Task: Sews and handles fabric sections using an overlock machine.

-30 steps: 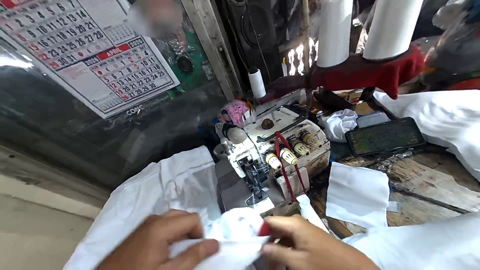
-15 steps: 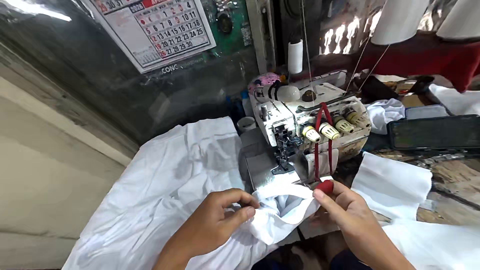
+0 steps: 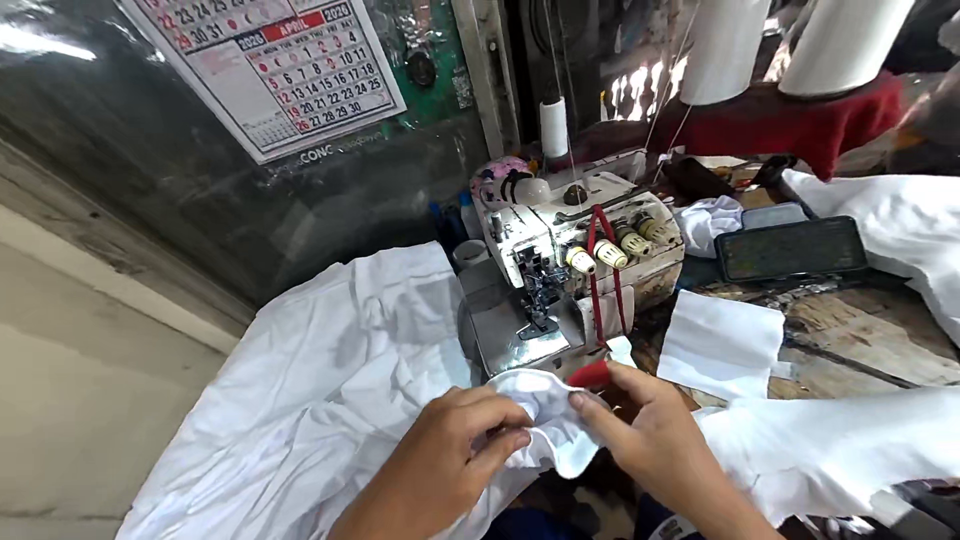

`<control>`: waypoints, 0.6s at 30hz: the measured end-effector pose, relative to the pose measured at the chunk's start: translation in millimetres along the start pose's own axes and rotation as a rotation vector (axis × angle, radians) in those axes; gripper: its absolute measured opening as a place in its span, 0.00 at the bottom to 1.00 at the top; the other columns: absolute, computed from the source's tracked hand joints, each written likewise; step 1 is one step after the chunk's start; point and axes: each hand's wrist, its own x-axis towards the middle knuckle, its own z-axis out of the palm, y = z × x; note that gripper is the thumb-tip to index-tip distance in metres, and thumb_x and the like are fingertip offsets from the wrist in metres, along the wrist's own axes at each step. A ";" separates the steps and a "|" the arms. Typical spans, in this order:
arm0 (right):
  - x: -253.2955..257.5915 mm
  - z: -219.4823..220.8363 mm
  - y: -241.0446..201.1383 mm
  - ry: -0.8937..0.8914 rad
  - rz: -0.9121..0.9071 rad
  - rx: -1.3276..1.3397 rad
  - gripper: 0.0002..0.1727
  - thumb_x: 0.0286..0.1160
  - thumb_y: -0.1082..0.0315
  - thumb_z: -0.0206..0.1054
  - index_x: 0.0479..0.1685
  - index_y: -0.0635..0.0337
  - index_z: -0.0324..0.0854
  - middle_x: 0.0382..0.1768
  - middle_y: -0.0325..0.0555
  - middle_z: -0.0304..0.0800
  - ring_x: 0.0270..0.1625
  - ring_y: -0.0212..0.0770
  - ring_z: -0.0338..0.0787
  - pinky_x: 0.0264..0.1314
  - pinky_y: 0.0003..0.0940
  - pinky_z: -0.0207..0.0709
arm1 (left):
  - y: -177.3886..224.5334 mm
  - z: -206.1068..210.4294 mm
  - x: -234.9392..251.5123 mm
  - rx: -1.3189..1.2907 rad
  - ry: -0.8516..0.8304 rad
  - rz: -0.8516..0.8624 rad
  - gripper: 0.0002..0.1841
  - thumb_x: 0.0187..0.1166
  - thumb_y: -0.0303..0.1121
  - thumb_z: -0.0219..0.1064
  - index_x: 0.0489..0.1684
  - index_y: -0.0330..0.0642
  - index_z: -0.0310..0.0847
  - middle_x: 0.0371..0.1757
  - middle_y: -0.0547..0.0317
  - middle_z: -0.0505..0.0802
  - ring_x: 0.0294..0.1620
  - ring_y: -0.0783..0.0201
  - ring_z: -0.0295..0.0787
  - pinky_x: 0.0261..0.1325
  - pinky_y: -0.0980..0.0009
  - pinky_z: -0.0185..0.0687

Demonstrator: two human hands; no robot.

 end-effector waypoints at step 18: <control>-17.2 1.5 13.7 -0.019 -0.289 -0.128 0.04 0.76 0.68 0.71 0.44 0.55 0.88 0.44 0.34 0.94 0.45 0.28 0.92 0.48 0.26 0.90 | 27.9 23.7 -9.1 0.034 0.064 0.014 0.10 0.87 0.35 0.62 0.50 0.56 0.93 0.52 0.64 0.95 0.56 0.65 0.90 0.61 0.60 0.83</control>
